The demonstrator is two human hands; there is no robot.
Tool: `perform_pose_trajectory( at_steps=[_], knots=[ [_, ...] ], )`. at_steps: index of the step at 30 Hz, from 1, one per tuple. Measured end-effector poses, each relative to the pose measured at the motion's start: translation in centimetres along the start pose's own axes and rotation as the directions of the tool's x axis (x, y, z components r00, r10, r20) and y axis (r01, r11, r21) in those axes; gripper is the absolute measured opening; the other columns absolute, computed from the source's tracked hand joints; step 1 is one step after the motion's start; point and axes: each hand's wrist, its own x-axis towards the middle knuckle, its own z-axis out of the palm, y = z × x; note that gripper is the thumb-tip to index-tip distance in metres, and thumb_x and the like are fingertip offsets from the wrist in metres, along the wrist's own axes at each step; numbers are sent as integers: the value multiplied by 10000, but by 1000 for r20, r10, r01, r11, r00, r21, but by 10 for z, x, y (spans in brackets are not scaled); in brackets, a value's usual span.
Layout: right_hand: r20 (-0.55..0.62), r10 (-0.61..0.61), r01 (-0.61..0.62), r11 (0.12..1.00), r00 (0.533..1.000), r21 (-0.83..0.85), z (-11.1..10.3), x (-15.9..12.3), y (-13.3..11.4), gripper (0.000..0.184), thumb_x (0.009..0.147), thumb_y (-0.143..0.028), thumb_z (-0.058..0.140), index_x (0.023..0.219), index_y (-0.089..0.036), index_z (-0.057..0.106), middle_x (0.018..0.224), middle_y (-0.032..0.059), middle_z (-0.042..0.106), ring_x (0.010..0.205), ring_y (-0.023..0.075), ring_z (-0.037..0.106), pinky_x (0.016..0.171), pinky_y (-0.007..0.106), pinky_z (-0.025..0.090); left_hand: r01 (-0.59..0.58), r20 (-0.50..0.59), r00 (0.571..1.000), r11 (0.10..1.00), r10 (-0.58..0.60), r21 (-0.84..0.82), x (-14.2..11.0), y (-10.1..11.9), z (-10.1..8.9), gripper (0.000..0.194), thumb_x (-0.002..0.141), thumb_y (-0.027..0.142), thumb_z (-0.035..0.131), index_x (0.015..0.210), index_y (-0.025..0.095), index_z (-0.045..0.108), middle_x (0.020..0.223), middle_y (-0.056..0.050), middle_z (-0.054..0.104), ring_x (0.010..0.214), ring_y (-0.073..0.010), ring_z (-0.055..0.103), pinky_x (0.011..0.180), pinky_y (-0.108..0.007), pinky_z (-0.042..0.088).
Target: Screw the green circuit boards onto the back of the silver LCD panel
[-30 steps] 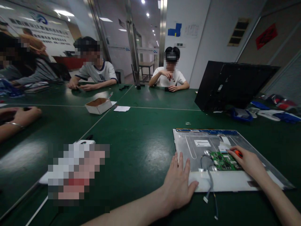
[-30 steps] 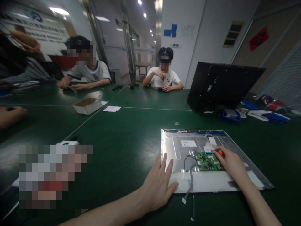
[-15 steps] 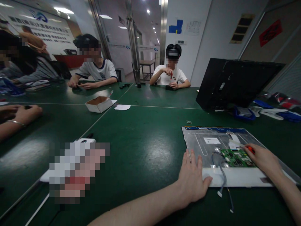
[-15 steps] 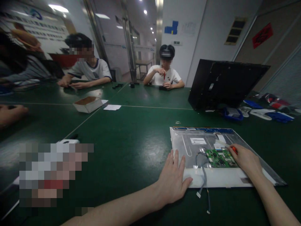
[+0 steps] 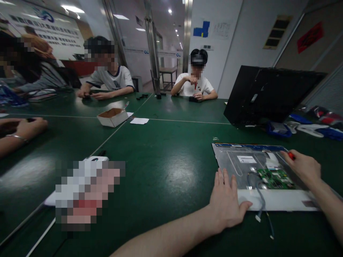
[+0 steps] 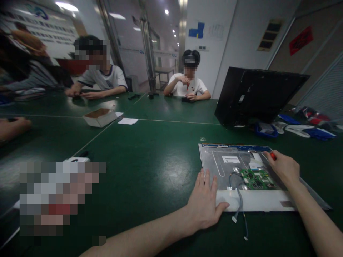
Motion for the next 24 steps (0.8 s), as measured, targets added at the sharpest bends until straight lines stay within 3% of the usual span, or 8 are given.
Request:
perform_pose_trajectory(
  at_steps=[4, 7, 10, 18, 24],
  knots=[
    [141, -3, 8, 999, 990, -34, -2, -2, -19, 641, 813, -717, 320, 767, -179, 665, 672, 186, 651, 632, 327, 611, 521, 397, 392, -13, 1, 1000, 999, 13, -45, -1, -2, -3, 928, 892, 708, 278, 1451, -32, 314, 1555, -267, 151, 1425, -466, 88, 1167, -539, 137],
    [297, -128, 119, 992, 946, 48, 1, -10, -37, 595, 787, -716, 407, 810, -199, 700, 735, 123, 698, 681, 278, 636, 620, 370, 465, -27, -3, 1000, 997, 27, -69, 0, -4, -6, 960, 869, 723, 310, 1436, -51, 329, 1537, -282, 200, 1421, -466, 117, 1170, -525, 147],
    [378, -234, 203, 972, 896, 119, 6, -20, -51, 518, 795, -673, 454, 834, -223, 708, 813, 79, 717, 725, 243, 642, 660, 337, 482, -36, -9, 999, 997, 35, -75, 2, -6, -9, 934, 857, 707, 360, 1425, -35, 357, 1523, -262, 266, 1421, -445, 153, 1171, -514, 168],
    [353, -284, 264, 959, 891, 106, 11, -30, -51, 445, 860, -566, 393, 809, -199, 640, 790, 99, 681, 710, 242, 625, 650, 342, 470, -148, -27, 989, 986, 147, -73, 13, -10, -13, 729, 883, 616, 394, 1323, 41, 484, 1404, -200, 468, 1341, -358, 361, 1159, -481, 226],
    [278, -245, 244, 969, 929, 39, 15, -31, -47, 432, 870, -508, 365, 891, -196, 663, 870, 131, 711, 762, 285, 646, 673, 386, 483, -272, -22, 962, 962, 271, -30, 16, -13, -14, 743, 854, 652, 457, 1309, 66, 491, 1405, -194, 474, 1329, -356, 385, 1143, -471, 232]
  ],
)
